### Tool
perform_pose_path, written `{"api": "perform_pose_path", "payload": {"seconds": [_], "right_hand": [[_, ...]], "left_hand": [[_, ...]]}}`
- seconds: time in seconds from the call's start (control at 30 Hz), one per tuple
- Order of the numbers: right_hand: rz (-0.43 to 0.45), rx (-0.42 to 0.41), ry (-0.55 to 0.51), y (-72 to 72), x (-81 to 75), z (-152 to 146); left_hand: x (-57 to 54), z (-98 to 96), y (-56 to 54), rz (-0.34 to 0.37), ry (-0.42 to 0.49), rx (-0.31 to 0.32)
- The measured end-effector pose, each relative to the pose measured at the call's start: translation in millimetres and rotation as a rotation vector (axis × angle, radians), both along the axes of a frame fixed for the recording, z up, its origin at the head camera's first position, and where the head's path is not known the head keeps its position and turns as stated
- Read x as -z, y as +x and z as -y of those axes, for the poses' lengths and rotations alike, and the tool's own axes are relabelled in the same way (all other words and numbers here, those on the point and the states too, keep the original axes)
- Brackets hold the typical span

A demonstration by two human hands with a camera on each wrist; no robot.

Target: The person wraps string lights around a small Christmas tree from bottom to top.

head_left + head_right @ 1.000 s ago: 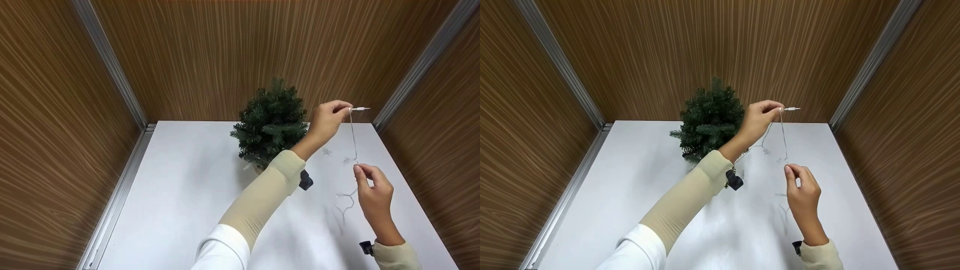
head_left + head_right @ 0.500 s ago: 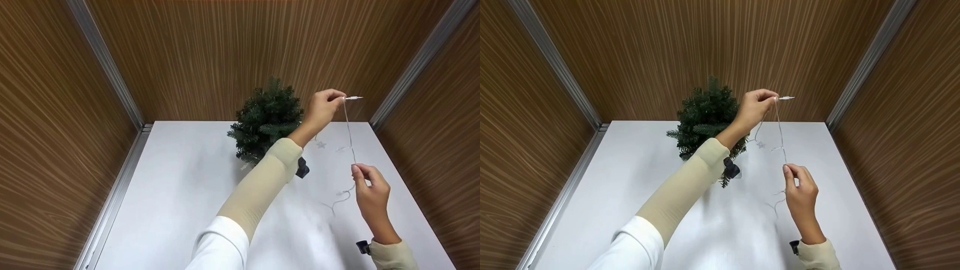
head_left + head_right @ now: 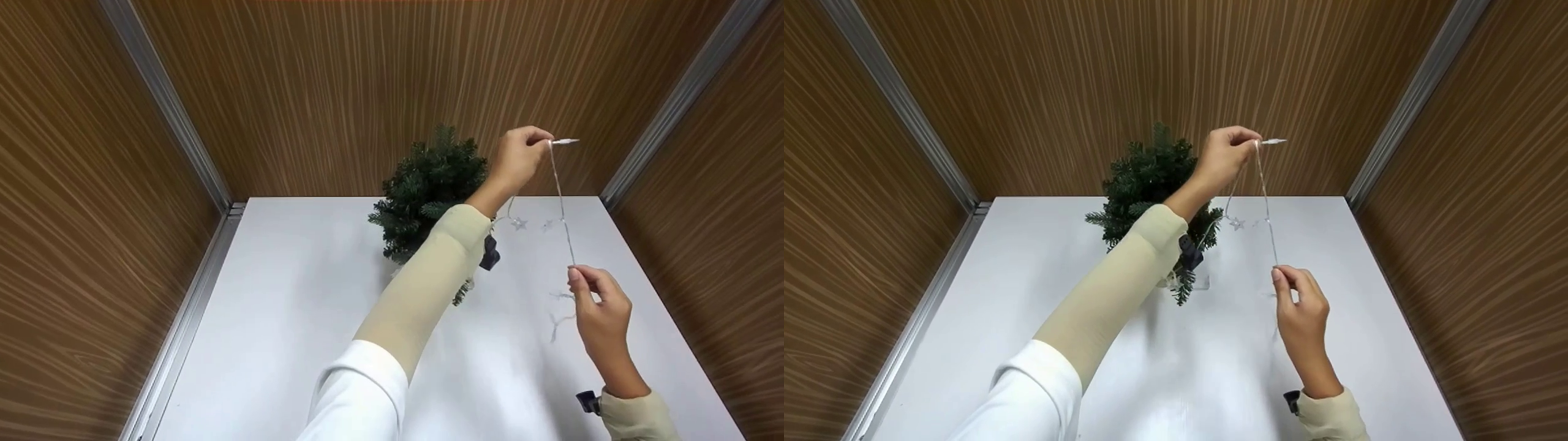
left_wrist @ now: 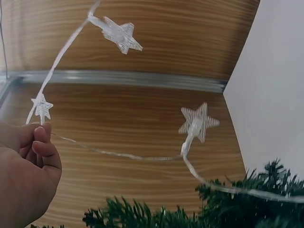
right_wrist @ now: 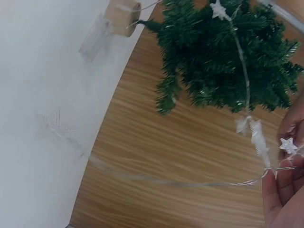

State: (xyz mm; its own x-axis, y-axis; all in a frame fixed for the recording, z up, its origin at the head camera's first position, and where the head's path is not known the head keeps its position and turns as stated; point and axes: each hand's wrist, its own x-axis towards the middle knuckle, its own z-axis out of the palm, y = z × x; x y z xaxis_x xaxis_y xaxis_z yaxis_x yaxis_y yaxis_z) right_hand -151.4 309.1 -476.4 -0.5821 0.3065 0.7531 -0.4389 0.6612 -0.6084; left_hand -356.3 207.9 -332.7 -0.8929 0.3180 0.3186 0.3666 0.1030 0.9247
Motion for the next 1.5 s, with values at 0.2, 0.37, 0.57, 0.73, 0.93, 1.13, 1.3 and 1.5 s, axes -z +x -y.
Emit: {"api": "perform_pose_path", "payload": {"seconds": [0.2, 0.37, 0.57, 0.73, 0.93, 1.13, 1.3, 1.5], "right_hand": [[-0.004, -0.044, -0.003, 2.1, -5.4, 9.5], [-0.004, -0.059, 0.002, 2.9, -8.6, 13.5], [-0.006, -0.084, 0.012, 3.8, -11.2, 18.8], [0.002, -0.118, 0.037, 2.8, -13.7, 21.7], [0.005, -0.148, 0.075, 4.2, -19.4, 21.6], [-0.003, -0.182, 0.096, 3.6, -28.7, 27.9], [0.004, -0.198, 0.081, -0.3, -33.4, 34.6], [0.006, -0.223, 0.064, -4.5, -41.2, 44.2]], "left_hand": [[-7.5, 7.1, -14.2, 0.003, 0.016, 0.001], [-14.5, 12.7, -18.7, 0.050, 0.050, 0.003], [-28.7, 17.8, -23.5, 0.088, 0.052, 0.066], [-36.6, 29.2, -33.0, 0.064, 0.018, 0.095], [-43.1, 45.7, -44.5, 0.065, -0.087, 0.057], [-51.2, 59.4, -56.1, 0.045, -0.175, 0.056], [-52.9, 73.7, -65.8, 0.026, -0.232, 0.014], [-53.5, 88.3, -74.4, 0.056, -0.254, 0.002]]}}
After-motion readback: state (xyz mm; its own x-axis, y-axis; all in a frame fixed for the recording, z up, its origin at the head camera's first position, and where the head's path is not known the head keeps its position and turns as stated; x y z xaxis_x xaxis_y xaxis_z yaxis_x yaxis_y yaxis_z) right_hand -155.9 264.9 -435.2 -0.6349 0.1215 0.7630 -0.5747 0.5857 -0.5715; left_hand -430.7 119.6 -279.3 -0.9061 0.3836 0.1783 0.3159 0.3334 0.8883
